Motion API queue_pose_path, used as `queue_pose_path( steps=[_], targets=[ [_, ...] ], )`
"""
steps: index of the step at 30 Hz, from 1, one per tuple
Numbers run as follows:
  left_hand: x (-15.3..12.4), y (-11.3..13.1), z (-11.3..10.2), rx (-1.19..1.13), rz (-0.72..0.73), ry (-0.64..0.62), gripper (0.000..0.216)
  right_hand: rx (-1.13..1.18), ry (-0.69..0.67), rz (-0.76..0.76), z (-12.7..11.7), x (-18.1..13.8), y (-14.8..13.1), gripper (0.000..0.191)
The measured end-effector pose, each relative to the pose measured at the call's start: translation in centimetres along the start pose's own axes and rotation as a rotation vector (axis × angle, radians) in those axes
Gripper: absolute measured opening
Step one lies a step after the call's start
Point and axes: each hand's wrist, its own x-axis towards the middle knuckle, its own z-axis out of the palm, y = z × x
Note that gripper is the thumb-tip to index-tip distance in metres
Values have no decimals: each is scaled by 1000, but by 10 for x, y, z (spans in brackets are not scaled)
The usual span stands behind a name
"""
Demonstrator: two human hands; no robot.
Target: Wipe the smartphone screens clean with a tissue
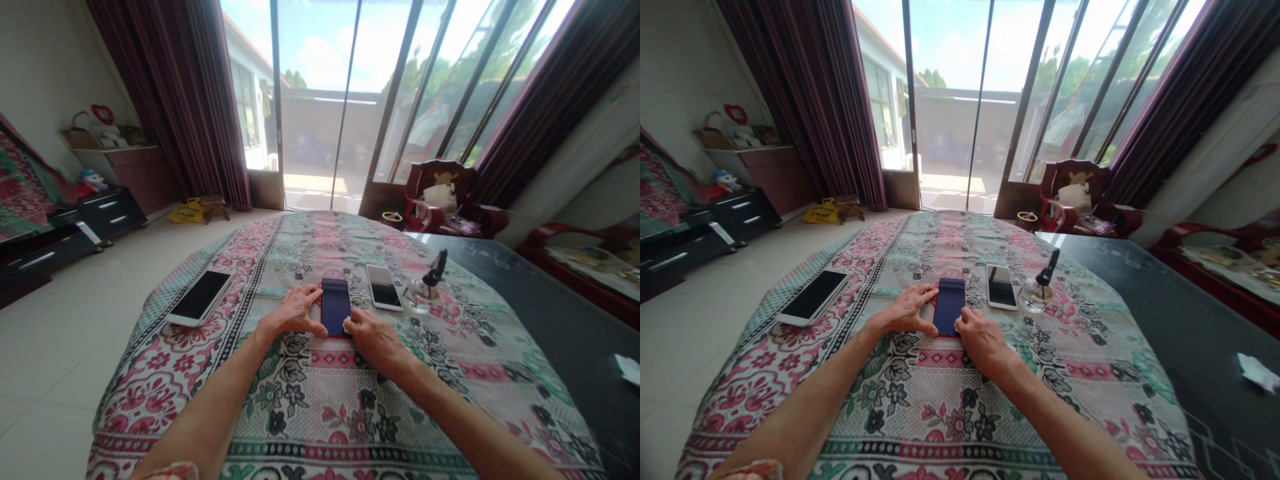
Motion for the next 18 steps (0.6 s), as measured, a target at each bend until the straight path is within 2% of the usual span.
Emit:
queue_pose_path(
  steps=[4,12,15,18],
  targets=[
    [0,-1,1,2,6,6,102,-39,-9,32,-3,19,1,25],
    [-1,2,-4,11,21,-8,101,-14,9,117,-12,92,18,32],
    [-1,2,-5,11,22,-6,100,-7,20,129,-11,100,18,33],
    [-2,3,-6,8,21,-6,98,11,37,100,-9,90,13,34]
  ],
)
